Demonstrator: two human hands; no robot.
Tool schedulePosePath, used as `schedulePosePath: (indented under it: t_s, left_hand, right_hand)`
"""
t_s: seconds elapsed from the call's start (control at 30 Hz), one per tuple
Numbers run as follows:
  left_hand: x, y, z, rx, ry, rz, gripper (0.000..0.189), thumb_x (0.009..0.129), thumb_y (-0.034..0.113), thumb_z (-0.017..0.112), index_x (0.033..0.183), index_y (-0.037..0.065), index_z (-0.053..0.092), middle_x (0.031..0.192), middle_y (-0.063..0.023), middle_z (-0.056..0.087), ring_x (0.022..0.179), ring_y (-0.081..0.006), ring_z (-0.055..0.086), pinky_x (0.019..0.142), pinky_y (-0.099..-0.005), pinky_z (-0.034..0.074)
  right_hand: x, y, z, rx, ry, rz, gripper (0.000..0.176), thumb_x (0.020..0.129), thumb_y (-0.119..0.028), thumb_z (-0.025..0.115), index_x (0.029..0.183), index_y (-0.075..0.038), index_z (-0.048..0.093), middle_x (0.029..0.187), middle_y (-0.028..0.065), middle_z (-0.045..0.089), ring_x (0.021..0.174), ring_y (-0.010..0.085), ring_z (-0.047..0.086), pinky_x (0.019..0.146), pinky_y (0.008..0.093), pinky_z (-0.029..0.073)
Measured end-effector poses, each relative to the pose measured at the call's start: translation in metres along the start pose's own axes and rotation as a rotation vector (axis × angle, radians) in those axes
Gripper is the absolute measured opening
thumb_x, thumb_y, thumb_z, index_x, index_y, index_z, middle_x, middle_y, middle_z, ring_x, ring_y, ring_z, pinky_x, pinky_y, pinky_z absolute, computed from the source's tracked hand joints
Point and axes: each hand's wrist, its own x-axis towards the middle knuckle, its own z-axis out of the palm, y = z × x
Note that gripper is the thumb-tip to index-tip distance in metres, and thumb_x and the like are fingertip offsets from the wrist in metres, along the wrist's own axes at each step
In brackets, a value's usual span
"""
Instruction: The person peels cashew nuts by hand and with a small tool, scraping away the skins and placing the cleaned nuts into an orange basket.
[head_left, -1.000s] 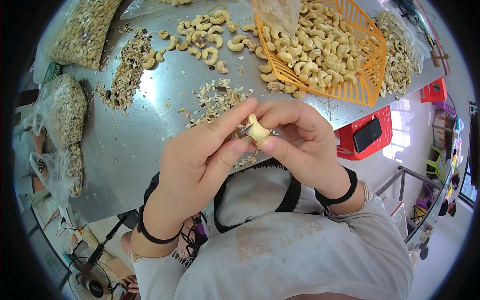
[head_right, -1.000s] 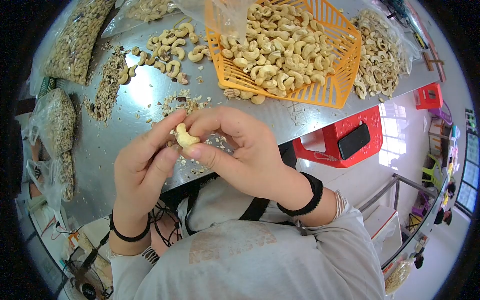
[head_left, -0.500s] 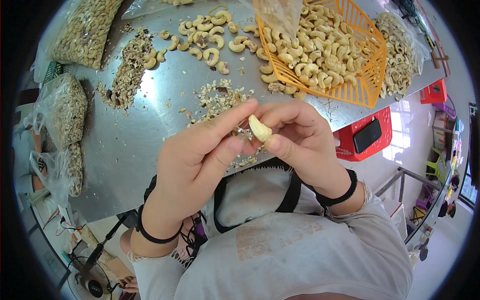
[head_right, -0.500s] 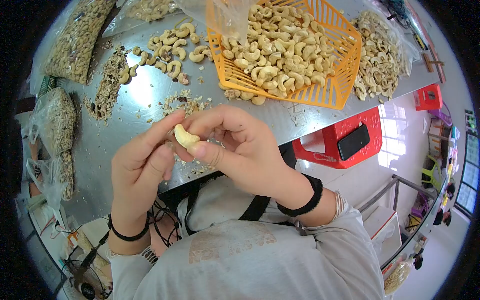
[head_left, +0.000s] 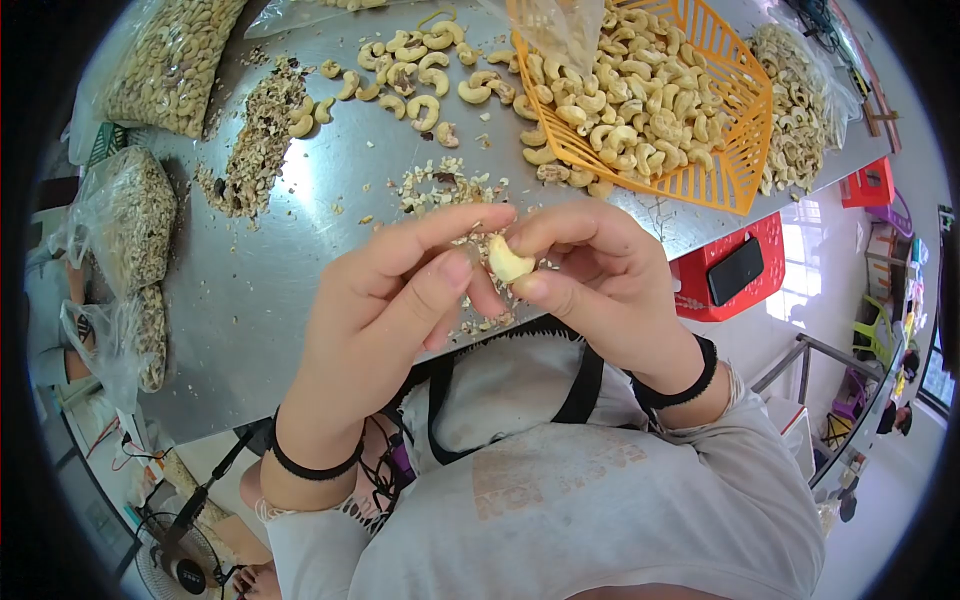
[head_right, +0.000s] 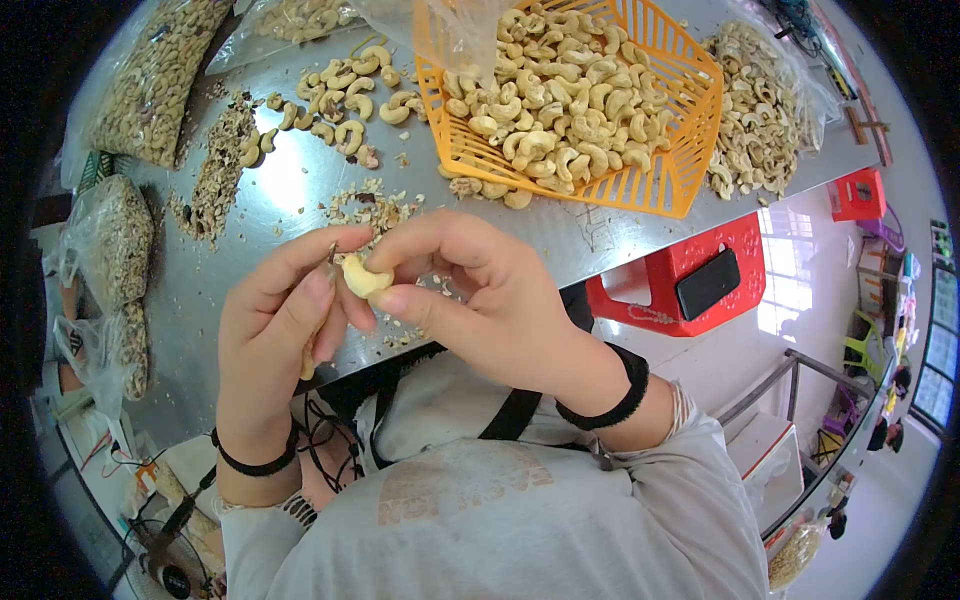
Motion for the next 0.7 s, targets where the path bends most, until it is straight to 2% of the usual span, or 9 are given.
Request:
schedulePosePath:
  t_s: [0.1, 0.23, 0.3, 0.33, 0.4, 0.5, 0.53, 0.6, 0.7]
  left_hand:
    - [0.001, 0.001, 0.002, -0.031, 0.047, 0.012, 0.023, 0.083, 0.01, 0.046, 0.104, 0.0, 0.051, 0.075, -0.0035, 0.056, 0.06, -0.0035, 0.047, 0.05, -0.015, 0.036]
    - [0.0, 0.0, 0.005, -0.01, 0.098, 0.013, 0.02, 0.081, 0.006, 0.049, 0.1, 0.0, 0.052, 0.079, -0.0044, 0.056, 0.07, -0.0059, 0.052, 0.059, -0.0164, 0.041]
    - [0.0, 0.001, 0.006, 0.074, 0.124, 0.034, 0.019, 0.079, 0.004, 0.051, 0.098, -0.001, 0.051, 0.081, -0.0057, 0.056, 0.072, -0.007, 0.053, 0.064, -0.0174, 0.043]
    - [0.0, -0.001, 0.007, 0.074, 0.123, 0.034, 0.019, 0.079, 0.004, 0.051, 0.098, -0.001, 0.051, 0.081, -0.0057, 0.056, 0.072, -0.007, 0.053, 0.064, -0.0174, 0.043]
    - [0.0, -0.006, 0.009, 0.229, 0.144, 0.207, 0.017, 0.081, 0.005, 0.049, 0.095, -0.003, 0.051, 0.082, -0.0061, 0.056, 0.072, -0.0075, 0.053, 0.064, -0.0182, 0.043]
    - [-0.003, -0.001, 0.005, 0.162, 0.026, 0.169, 0.021, 0.082, 0.005, 0.045, 0.102, -0.002, 0.046, 0.082, -0.0062, 0.055, 0.074, -0.009, 0.053, 0.066, -0.0192, 0.042]
    - [-0.003, -0.003, 0.006, 0.161, 0.026, 0.169, 0.021, 0.082, 0.005, 0.045, 0.102, -0.002, 0.046, 0.082, -0.0062, 0.055, 0.074, -0.009, 0.053, 0.066, -0.0192, 0.042]
    - [-0.002, -0.009, 0.01, 0.025, 0.083, 0.247, 0.031, 0.083, 0.011, 0.042, 0.111, -0.001, 0.037, 0.075, -0.0085, 0.055, 0.049, -0.0028, 0.038, 0.044, -0.0138, 0.029]
    - [-0.002, -0.008, 0.006, 0.067, -0.016, 0.203, 0.039, 0.082, 0.01, 0.042, 0.117, -0.001, 0.028, 0.073, -0.0086, 0.055, 0.048, -0.0034, 0.038, 0.044, -0.0139, 0.03]
  right_hand:
    - [0.001, 0.002, -0.005, -0.233, -0.083, -0.097, 0.018, 0.075, -0.001, 0.056, 0.092, -0.002, 0.051, 0.086, 0.0028, 0.053, 0.075, 0.0093, 0.049, 0.069, 0.0223, 0.04]
    - [0.002, 0.003, -0.004, -0.303, -0.1, -0.144, 0.018, 0.074, 0.0, 0.056, 0.092, -0.002, 0.051, 0.085, 0.003, 0.053, 0.073, 0.009, 0.049, 0.067, 0.0215, 0.04]
    - [0.002, 0.001, 0.005, -0.033, 0.036, -0.03, 0.018, 0.075, -0.002, 0.057, 0.092, -0.002, 0.051, 0.081, 0.002, 0.053, 0.071, 0.0088, 0.049, 0.066, 0.021, 0.041]
    - [0.002, 0.002, 0.006, -0.033, 0.037, -0.03, 0.018, 0.075, -0.002, 0.057, 0.092, -0.002, 0.051, 0.081, 0.002, 0.053, 0.071, 0.0088, 0.049, 0.066, 0.021, 0.041]
    - [0.002, 0.002, 0.009, 0.11, 0.093, 0.031, 0.019, 0.076, -0.004, 0.057, 0.094, -0.001, 0.05, 0.081, 0.0017, 0.055, 0.071, 0.008, 0.05, 0.066, 0.0207, 0.041]
    - [0.003, -0.003, 0.003, 0.237, 0.04, 0.177, 0.022, 0.077, -0.005, 0.057, 0.097, 0.0, 0.05, 0.085, 0.0028, 0.056, 0.075, 0.0075, 0.051, 0.067, 0.02, 0.041]
    - [0.003, -0.002, 0.0, 0.236, 0.041, 0.178, 0.022, 0.077, -0.005, 0.057, 0.097, 0.0, 0.05, 0.085, 0.0028, 0.056, 0.075, 0.0075, 0.051, 0.067, 0.02, 0.041]
    - [0.003, 0.0, -0.004, 0.247, 0.012, 0.216, 0.024, 0.077, -0.005, 0.056, 0.1, 0.0, 0.05, 0.088, 0.0039, 0.057, 0.077, 0.0073, 0.052, 0.068, 0.02, 0.042]
    - [0.004, 0.001, -0.002, 0.313, 0.033, 0.19, 0.025, 0.077, -0.004, 0.056, 0.101, 0.0, 0.05, 0.086, 0.004, 0.057, 0.077, 0.008, 0.053, 0.067, 0.0205, 0.042]
